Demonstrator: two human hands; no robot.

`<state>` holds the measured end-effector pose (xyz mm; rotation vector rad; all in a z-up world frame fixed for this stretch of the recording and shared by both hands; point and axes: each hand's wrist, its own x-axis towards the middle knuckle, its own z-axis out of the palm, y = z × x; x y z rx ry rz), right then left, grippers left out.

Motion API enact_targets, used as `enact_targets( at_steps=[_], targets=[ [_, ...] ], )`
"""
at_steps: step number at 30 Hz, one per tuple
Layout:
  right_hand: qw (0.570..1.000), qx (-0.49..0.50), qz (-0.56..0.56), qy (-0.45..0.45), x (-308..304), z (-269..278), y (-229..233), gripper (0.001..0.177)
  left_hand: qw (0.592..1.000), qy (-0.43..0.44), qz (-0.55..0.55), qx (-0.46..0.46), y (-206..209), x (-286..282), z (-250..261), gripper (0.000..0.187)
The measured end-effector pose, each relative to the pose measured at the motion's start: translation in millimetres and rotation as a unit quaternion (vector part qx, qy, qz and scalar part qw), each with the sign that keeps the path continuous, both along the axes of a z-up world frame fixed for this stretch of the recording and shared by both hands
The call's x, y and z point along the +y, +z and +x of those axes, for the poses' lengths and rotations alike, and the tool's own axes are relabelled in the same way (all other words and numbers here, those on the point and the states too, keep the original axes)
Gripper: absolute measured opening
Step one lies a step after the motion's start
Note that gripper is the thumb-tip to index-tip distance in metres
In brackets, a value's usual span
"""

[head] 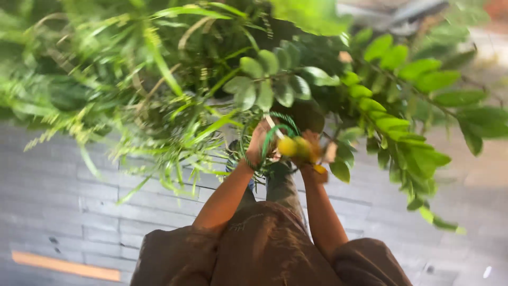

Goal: The person is watering the plants using a bucket and rope.

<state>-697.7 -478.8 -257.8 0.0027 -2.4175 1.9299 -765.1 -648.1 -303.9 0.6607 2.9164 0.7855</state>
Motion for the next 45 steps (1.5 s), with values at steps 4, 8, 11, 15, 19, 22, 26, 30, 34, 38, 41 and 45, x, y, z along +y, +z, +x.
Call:
enact_targets(
  at_steps=[4, 8, 11, 15, 19, 22, 26, 30, 34, 38, 41, 45],
  targets=[
    [0.997, 0.002, -0.023, 0.073, -6.3, -13.2, -6.4, 0.069, 0.989, 0.091, 0.114, 0.022, 11.3, -25.7, 38.5, 0.030],
    [0.990, 0.002, -0.043, 0.132, -24.7, -27.5, 7.5, 0.070, 0.962, 0.183, 0.188, 0.078, 43.6, -48.2, 81.3, 0.035],
    [0.914, 0.221, 0.196, 0.279, -60.7, -45.4, 90.0, 0.044, 0.967, 0.217, 0.107, 0.079, 92.4, -73.0, 110.3, 0.035],
    [0.876, 0.271, 0.161, 0.364, -113.3, -32.4, 118.9, 0.040, 0.949, 0.269, 0.136, 0.098, 163.4, -121.4, 142.5, 0.027],
    [0.832, 0.342, 0.168, 0.404, -188.1, -7.2, 129.4, 0.036, 0.944, 0.289, 0.113, 0.111, 195.6, -194.1, 179.9, 0.030],
    [0.834, 0.342, 0.136, 0.411, -257.7, 17.2, 151.6, 0.034, 0.934, 0.310, 0.130, 0.120, 215.9, -257.5, 208.5, 0.030],
    [0.837, 0.312, 0.126, 0.430, -348.4, 43.7, 151.2, 0.033, 0.925, 0.338, 0.128, 0.121, 228.7, -339.5, 238.6, 0.030],
    [0.830, 0.321, 0.090, 0.448, -424.9, 44.8, 146.6, 0.041, 0.916, 0.351, 0.149, 0.125, 228.3, -408.6, 252.0, 0.032],
    [0.814, 0.320, 0.105, 0.473, -495.4, 28.4, 132.5, 0.039, 0.877, 0.418, 0.174, 0.161, 212.4, -466.1, 244.5, 0.026],
    [0.793, 0.366, 0.089, 0.479, -563.8, -3.2, 143.8, 0.041, 0.861, 0.445, 0.154, 0.193, 219.3, -522.0, 212.5, 0.027],
    [0.790, 0.385, 0.083, 0.470, -609.4, -35.5, 142.6, 0.041, 0.865, 0.448, 0.136, 0.182, 215.5, -565.8, 181.7, 0.026],
    [0.790, 0.397, 0.088, 0.459, -673.0, -87.1, 141.2, 0.036, 0.874, 0.417, 0.134, 0.210, 228.0, -633.7, 129.2, 0.024]
  ],
)
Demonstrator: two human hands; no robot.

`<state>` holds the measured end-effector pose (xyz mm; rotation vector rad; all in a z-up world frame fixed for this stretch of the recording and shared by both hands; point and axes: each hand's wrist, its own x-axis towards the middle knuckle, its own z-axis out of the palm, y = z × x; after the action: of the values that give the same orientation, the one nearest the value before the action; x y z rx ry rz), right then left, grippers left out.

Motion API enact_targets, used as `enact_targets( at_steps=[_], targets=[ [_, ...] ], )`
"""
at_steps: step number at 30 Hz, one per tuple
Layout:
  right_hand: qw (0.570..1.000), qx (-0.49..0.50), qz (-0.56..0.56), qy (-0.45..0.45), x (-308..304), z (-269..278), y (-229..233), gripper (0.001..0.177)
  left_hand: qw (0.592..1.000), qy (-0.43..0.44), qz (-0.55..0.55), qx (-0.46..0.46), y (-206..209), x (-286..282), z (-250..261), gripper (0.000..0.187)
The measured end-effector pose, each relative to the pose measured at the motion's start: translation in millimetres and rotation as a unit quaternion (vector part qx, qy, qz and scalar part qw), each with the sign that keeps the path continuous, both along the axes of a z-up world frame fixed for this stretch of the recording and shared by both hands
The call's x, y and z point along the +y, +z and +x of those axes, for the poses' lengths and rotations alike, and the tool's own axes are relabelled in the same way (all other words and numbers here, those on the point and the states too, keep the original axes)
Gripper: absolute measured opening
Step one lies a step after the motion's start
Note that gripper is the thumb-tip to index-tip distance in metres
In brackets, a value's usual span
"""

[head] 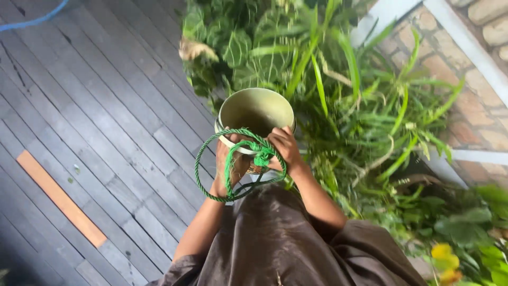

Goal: The person is watering the plants using a bucket and rope.

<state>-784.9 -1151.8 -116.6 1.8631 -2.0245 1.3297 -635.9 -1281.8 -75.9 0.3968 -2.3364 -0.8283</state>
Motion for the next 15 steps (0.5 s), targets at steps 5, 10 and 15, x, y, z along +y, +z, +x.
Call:
enact_targets(
  at_steps=[5, 10, 15],
  targets=[
    [1.000, 0.000, -0.030, -0.002, -81.0, -79.6, 8.3, 0.033, 0.998, 0.001, -0.038, -0.050, 20.4, -85.9, -79.6, 0.023],
    [0.999, 0.008, -0.045, -0.013, -151.0, -168.4, 22.2, 0.050, 0.999, -0.031, -0.033, -0.027, 29.1, -165.3, -169.3, 0.024],
    [0.995, -0.004, -0.018, -0.098, -201.3, -238.4, -16.5, 0.054, 0.997, -0.072, -0.036, 0.008, 2.0, -221.3, -256.2, 0.026]
  ],
)
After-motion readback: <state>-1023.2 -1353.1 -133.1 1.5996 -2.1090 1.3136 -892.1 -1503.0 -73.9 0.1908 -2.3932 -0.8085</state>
